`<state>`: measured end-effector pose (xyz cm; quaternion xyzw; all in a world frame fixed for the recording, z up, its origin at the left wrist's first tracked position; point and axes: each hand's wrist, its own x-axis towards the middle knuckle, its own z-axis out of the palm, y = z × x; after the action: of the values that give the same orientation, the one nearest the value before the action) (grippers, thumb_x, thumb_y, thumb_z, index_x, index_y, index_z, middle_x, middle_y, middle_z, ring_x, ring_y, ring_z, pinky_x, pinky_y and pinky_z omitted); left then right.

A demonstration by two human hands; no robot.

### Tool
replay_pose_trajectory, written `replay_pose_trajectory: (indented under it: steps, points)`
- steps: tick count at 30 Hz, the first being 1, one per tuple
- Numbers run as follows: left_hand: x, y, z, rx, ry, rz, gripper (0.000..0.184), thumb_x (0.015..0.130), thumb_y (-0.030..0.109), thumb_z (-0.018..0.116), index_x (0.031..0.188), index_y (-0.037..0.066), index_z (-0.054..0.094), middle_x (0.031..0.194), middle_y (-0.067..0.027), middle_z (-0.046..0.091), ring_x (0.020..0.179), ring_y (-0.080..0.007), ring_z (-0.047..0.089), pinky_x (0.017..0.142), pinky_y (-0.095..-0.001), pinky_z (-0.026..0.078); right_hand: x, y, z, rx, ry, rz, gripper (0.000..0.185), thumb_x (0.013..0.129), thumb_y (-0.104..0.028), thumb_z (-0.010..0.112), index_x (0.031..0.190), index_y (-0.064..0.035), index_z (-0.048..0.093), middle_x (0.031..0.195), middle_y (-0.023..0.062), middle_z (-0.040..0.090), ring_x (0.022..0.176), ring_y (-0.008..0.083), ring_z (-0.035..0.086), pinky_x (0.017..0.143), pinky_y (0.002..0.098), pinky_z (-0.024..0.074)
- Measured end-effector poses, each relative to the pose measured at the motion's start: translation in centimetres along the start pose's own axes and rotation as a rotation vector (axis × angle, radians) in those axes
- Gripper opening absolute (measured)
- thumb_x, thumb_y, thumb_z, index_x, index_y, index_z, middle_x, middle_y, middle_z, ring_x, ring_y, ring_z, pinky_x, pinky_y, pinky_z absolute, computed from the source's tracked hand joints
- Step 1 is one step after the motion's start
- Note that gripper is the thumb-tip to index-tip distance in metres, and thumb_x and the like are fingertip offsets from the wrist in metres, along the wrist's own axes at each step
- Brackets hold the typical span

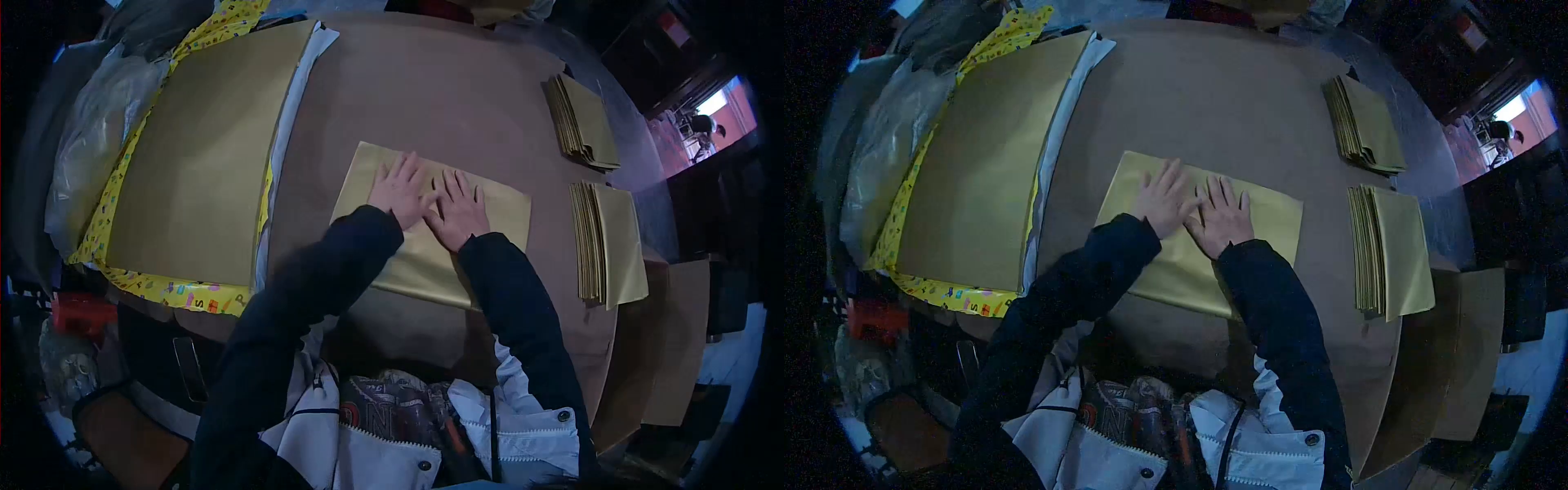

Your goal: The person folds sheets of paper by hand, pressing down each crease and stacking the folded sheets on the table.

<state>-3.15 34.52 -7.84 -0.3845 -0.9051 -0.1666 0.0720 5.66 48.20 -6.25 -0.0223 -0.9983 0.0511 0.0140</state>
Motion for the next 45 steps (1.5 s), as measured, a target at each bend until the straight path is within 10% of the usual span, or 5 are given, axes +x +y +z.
replay_pose_trajectory:
  steps: [17, 29, 35, 45]
  points:
    - [-7.8, -3.4, -4.3, 0.094, -0.256, 0.294, 0.069, 0.092, 0.053, 0.039, 0.143, 0.007, 0.032, 0.151, -0.0170, 0.023, 0.141, -0.0327, 0.016, 0.110, -0.0572, 0.016, -0.2, 0.3, 0.7, -0.030, 0.046, -0.020, 0.067, 0.092, -0.052, 0.038, 0.142, -0.0075, 0.033, 0.151, 0.0157, 0.025, 0.141, 0.0322, 0.019, 0.110, 0.0577, 0.0169]
    - [-13.1, -3.6, -7.3, 0.141, -0.365, 0.157, 0.068, 0.085, 0.043, 0.057, 0.142, 0.012, 0.036, 0.151, -0.0161, 0.023, 0.141, -0.0363, 0.016, 0.108, -0.0609, 0.018, -1.5, -7.1, -2.5, 0.199, -0.257, -0.065, 0.075, 0.092, -0.052, 0.035, 0.143, 0.0023, 0.026, 0.151, 0.0206, 0.020, 0.142, 0.0321, 0.013, 0.112, 0.0542, 0.0141]
    - [-11.6, -4.7, -5.7, 0.182, -0.443, 0.044, 0.068, 0.086, 0.037, 0.056, 0.145, 0.013, 0.030, 0.153, -0.0129, 0.019, 0.143, -0.0331, 0.012, 0.110, -0.0594, 0.015, -6.7, -14.3, 0.9, 0.318, -0.058, -0.240, 0.082, 0.088, -0.057, 0.042, 0.143, 0.0015, 0.025, 0.151, 0.0214, 0.021, 0.143, 0.0330, 0.013, 0.112, 0.0550, 0.0130]
    - [-12.0, -4.8, -6.1, 0.241, -0.269, 0.053, 0.061, 0.091, 0.038, 0.047, 0.142, 0.008, 0.032, 0.151, -0.0149, 0.024, 0.140, -0.0333, 0.019, 0.106, -0.0638, 0.020, -11.6, -8.2, 0.0, 0.186, -0.117, -0.266, 0.073, 0.084, -0.054, 0.053, 0.139, -0.0072, 0.039, 0.150, 0.0172, 0.024, 0.140, 0.0365, 0.017, 0.107, 0.0633, 0.0151]
